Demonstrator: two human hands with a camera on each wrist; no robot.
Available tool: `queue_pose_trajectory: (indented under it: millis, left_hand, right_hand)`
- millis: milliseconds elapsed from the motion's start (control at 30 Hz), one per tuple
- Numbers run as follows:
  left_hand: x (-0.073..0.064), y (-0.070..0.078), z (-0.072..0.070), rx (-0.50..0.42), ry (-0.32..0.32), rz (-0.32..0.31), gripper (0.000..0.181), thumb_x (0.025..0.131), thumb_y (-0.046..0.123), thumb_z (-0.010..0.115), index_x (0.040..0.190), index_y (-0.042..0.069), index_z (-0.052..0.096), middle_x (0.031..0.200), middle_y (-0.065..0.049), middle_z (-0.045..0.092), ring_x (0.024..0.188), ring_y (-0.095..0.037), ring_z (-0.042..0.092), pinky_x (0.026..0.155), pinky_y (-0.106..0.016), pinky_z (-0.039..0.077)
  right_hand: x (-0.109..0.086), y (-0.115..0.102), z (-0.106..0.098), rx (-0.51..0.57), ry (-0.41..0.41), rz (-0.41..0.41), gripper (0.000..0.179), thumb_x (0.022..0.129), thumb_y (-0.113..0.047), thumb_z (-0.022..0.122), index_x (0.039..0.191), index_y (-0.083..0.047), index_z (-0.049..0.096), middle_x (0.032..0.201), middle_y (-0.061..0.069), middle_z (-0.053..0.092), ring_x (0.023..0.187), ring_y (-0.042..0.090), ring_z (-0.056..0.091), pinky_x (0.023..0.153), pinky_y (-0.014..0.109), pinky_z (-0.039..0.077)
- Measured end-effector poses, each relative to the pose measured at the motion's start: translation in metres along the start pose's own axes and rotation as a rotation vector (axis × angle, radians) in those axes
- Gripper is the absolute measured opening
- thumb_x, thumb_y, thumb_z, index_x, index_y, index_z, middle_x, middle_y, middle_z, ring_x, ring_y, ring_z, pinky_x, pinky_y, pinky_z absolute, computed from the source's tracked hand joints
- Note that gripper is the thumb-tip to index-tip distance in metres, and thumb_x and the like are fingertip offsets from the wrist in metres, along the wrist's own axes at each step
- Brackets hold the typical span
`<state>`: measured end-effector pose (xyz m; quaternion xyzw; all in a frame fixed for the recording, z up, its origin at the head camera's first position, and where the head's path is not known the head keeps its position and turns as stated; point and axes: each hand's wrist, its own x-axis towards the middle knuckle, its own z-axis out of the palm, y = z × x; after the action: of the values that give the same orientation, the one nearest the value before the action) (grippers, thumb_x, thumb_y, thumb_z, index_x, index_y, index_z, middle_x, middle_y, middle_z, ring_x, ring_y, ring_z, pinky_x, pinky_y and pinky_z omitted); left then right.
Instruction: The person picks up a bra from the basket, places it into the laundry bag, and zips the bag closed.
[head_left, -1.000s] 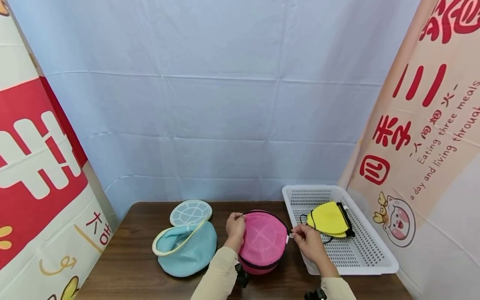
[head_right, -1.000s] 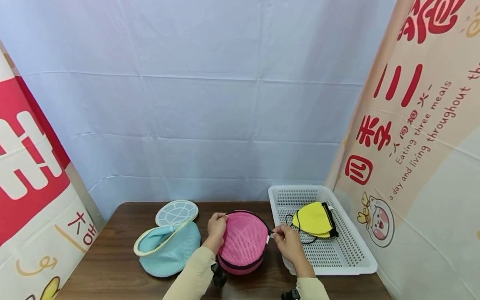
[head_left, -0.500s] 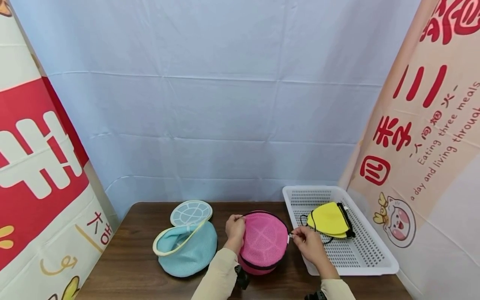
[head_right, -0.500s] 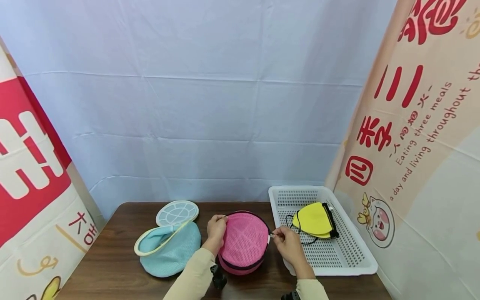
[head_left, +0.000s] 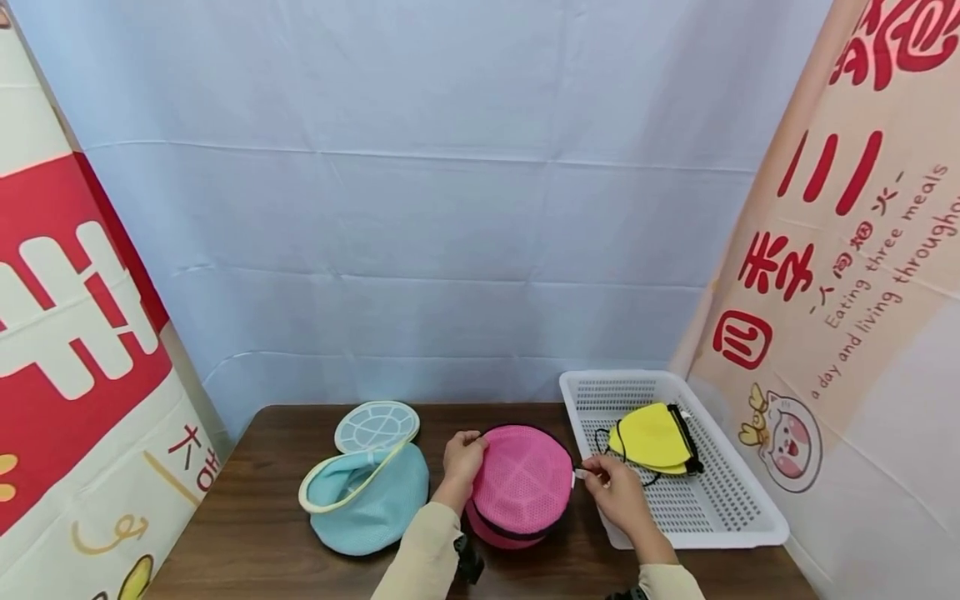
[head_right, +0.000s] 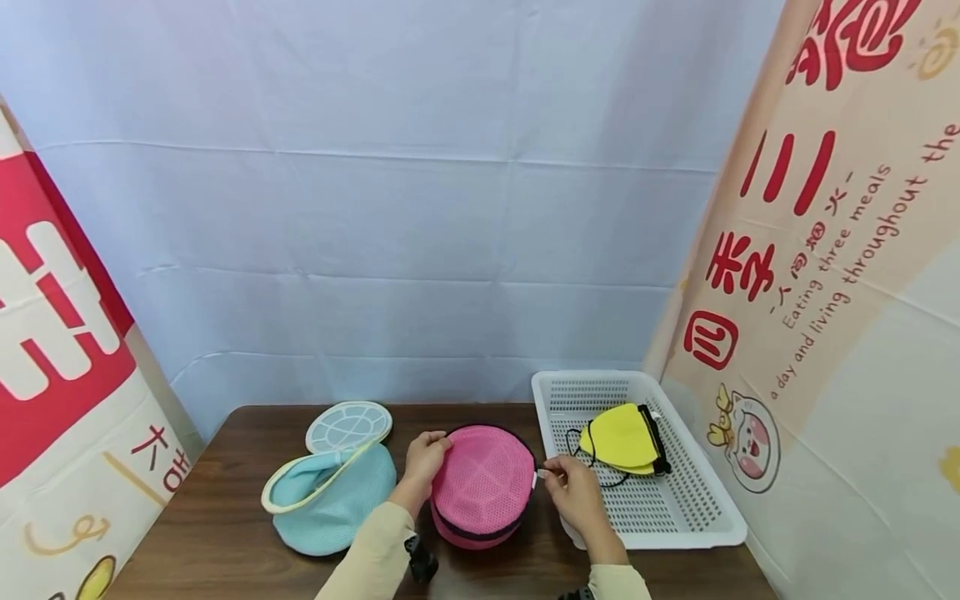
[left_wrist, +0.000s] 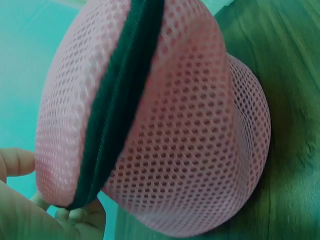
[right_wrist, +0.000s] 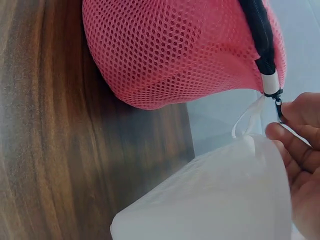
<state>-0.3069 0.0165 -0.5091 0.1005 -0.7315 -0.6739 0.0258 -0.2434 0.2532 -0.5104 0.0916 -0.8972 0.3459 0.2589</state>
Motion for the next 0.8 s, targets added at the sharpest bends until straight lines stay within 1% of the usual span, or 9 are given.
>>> queue_pose_trajectory:
  millis: [133, 200, 267, 333, 400, 467, 567, 700, 800]
  left_hand:
    - [-0.002, 0.001, -0.003, 0.039, -0.007, 0.022, 0.027, 0.086, 0.013, 0.059, 0.109, -0.001, 0.061, 0.106, -0.016, 0.056, 0.097, -0.031, 0.05, 0.08, -0.044, 0.042]
    - [-0.003, 0.003, -0.004, 0.061, 0.0, 0.048, 0.026, 0.085, 0.012, 0.059, 0.108, 0.0, 0.061, 0.103, -0.014, 0.057, 0.095, -0.029, 0.051, 0.078, -0.043, 0.043]
    - [-0.005, 0.004, -0.007, 0.118, 0.026, 0.105, 0.022, 0.085, 0.012, 0.061, 0.105, 0.002, 0.063, 0.096, -0.011, 0.058, 0.09, -0.027, 0.052, 0.076, -0.042, 0.043]
    - [-0.008, 0.004, -0.01, 0.206, 0.059, 0.181, 0.019, 0.084, 0.012, 0.063, 0.101, 0.004, 0.064, 0.089, -0.008, 0.057, 0.084, -0.024, 0.053, 0.073, -0.041, 0.043]
    - [-0.011, 0.005, -0.013, 0.299, 0.091, 0.264, 0.017, 0.083, 0.012, 0.065, 0.099, 0.006, 0.065, 0.084, -0.005, 0.056, 0.079, -0.021, 0.053, 0.07, -0.04, 0.043]
    - [-0.014, 0.006, -0.016, 0.369, 0.11, 0.339, 0.018, 0.081, 0.014, 0.066, 0.098, 0.007, 0.066, 0.083, -0.004, 0.056, 0.076, -0.019, 0.052, 0.069, -0.039, 0.042]
    - [-0.017, 0.006, -0.022, 0.428, 0.121, 0.399, 0.019, 0.08, 0.016, 0.068, 0.098, 0.009, 0.067, 0.084, -0.004, 0.057, 0.076, -0.019, 0.053, 0.069, -0.04, 0.043]
    - [-0.021, 0.006, -0.03, 0.499, 0.137, 0.444, 0.02, 0.079, 0.018, 0.07, 0.097, 0.01, 0.067, 0.085, -0.004, 0.058, 0.08, -0.022, 0.056, 0.069, -0.04, 0.044]
    - [-0.023, 0.008, -0.039, 0.521, 0.148, 0.477, 0.02, 0.079, 0.018, 0.07, 0.097, 0.01, 0.067, 0.086, -0.005, 0.058, 0.082, -0.023, 0.057, 0.067, -0.04, 0.044]
  right_hand:
    - [-0.002, -0.002, -0.004, -0.029, 0.001, 0.026, 0.012, 0.076, 0.004, 0.069, 0.086, -0.002, 0.067, 0.073, -0.002, 0.059, 0.066, 0.014, 0.054, 0.059, 0.03, 0.046]
    - [-0.003, -0.003, -0.006, -0.029, -0.01, 0.038, 0.011, 0.077, 0.003, 0.068, 0.086, -0.002, 0.067, 0.073, -0.002, 0.059, 0.066, 0.014, 0.054, 0.059, 0.03, 0.046]
    - [-0.004, -0.005, -0.008, -0.031, -0.02, 0.043, 0.01, 0.078, 0.001, 0.069, 0.087, -0.003, 0.067, 0.073, -0.003, 0.06, 0.067, 0.013, 0.055, 0.06, 0.03, 0.046]
    - [-0.007, -0.008, -0.01, -0.036, -0.028, 0.035, 0.01, 0.078, 0.0, 0.069, 0.087, -0.003, 0.067, 0.075, -0.002, 0.061, 0.067, 0.015, 0.056, 0.06, 0.031, 0.047]
    - [-0.009, -0.01, -0.012, -0.059, -0.029, 0.031, 0.012, 0.078, -0.001, 0.069, 0.09, -0.002, 0.067, 0.077, 0.002, 0.062, 0.069, 0.018, 0.059, 0.062, 0.034, 0.047]
    - [-0.008, -0.011, -0.014, -0.089, -0.033, 0.038, 0.015, 0.078, -0.002, 0.068, 0.094, 0.0, 0.067, 0.082, 0.007, 0.064, 0.072, 0.023, 0.061, 0.064, 0.039, 0.048]
    - [-0.005, -0.011, -0.017, -0.139, -0.071, 0.092, 0.021, 0.082, -0.006, 0.065, 0.101, 0.002, 0.066, 0.09, 0.013, 0.065, 0.08, 0.029, 0.062, 0.068, 0.045, 0.048]
    - [0.003, -0.009, -0.023, -0.186, -0.139, 0.188, 0.029, 0.086, -0.014, 0.061, 0.11, 0.004, 0.063, 0.101, 0.02, 0.063, 0.093, 0.036, 0.059, 0.077, 0.05, 0.045]
    - [0.01, -0.007, -0.028, -0.215, -0.172, 0.218, 0.037, 0.088, -0.019, 0.06, 0.115, 0.006, 0.06, 0.11, 0.026, 0.059, 0.103, 0.041, 0.055, 0.083, 0.053, 0.041]
